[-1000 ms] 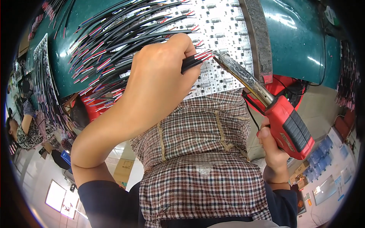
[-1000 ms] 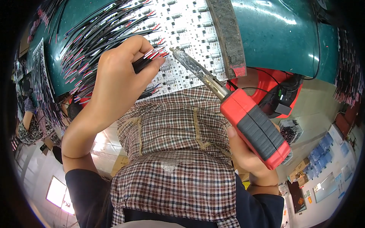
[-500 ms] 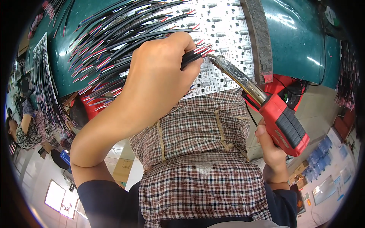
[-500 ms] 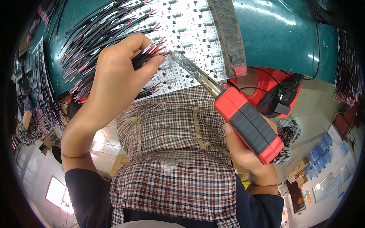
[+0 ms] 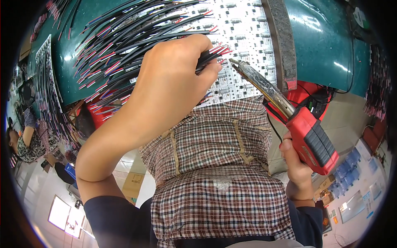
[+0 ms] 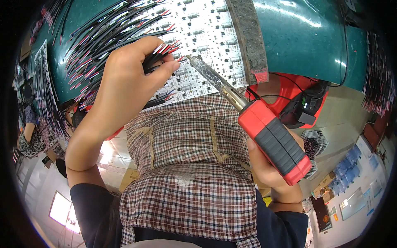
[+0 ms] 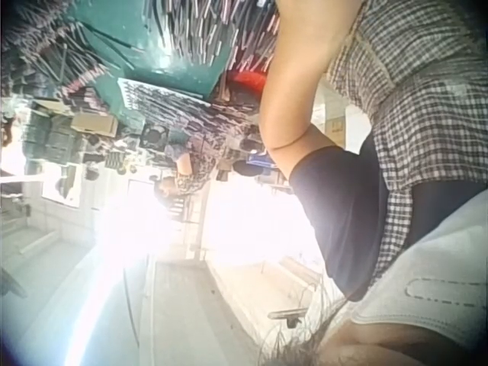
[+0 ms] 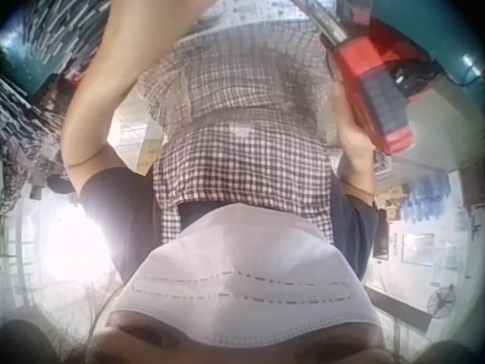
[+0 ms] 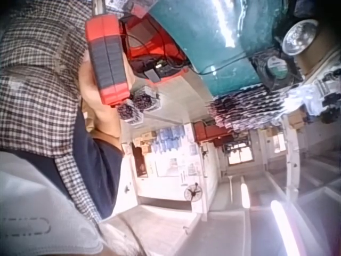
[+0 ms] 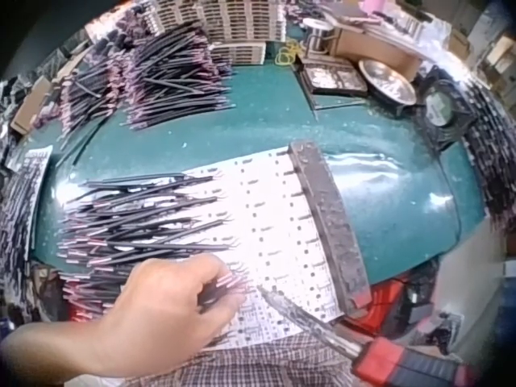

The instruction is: The person solders multiple wires onto small circuit boards using a soldering iron.

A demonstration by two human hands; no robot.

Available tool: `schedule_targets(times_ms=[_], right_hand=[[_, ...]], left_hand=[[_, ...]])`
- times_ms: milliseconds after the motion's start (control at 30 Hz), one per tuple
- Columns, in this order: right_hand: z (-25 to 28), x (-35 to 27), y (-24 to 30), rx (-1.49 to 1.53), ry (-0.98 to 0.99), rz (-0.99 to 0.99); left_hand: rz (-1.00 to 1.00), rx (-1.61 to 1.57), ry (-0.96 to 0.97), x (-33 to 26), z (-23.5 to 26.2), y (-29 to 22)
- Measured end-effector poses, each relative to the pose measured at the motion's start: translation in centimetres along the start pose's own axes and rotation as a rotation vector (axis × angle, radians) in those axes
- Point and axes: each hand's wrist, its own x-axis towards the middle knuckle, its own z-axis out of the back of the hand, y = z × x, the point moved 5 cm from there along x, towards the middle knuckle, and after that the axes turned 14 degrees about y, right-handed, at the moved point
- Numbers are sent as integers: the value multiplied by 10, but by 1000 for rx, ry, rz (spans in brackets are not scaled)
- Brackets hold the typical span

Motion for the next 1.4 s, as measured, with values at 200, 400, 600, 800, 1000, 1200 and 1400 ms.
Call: schedule_targets(times_ms=[200, 400, 600, 800, 1000, 1200, 1400], right_hand=[[-3, 3, 1, 54, -10, -41], [-2, 5, 3, 16, -2, 14], [-1, -7, 1, -13, 62, 60], [-5, -5, -4, -3, 84, 33], [-6, 0, 1, 74, -3, -21], [-3, -3, -3, -14, 43, 13], [-3, -8, -3, 49, -41, 2]], left_hand=[[2, 3, 2, 1, 0, 0], [-5, 25, -3, 2, 2, 0], [-32, 56, 5, 1, 6, -5], [-37, 14, 85, 7, 4, 2], [-3, -5, 112, 8, 6, 1], [9, 15, 108, 8, 6, 2], [25, 39, 123, 10, 4, 3]])
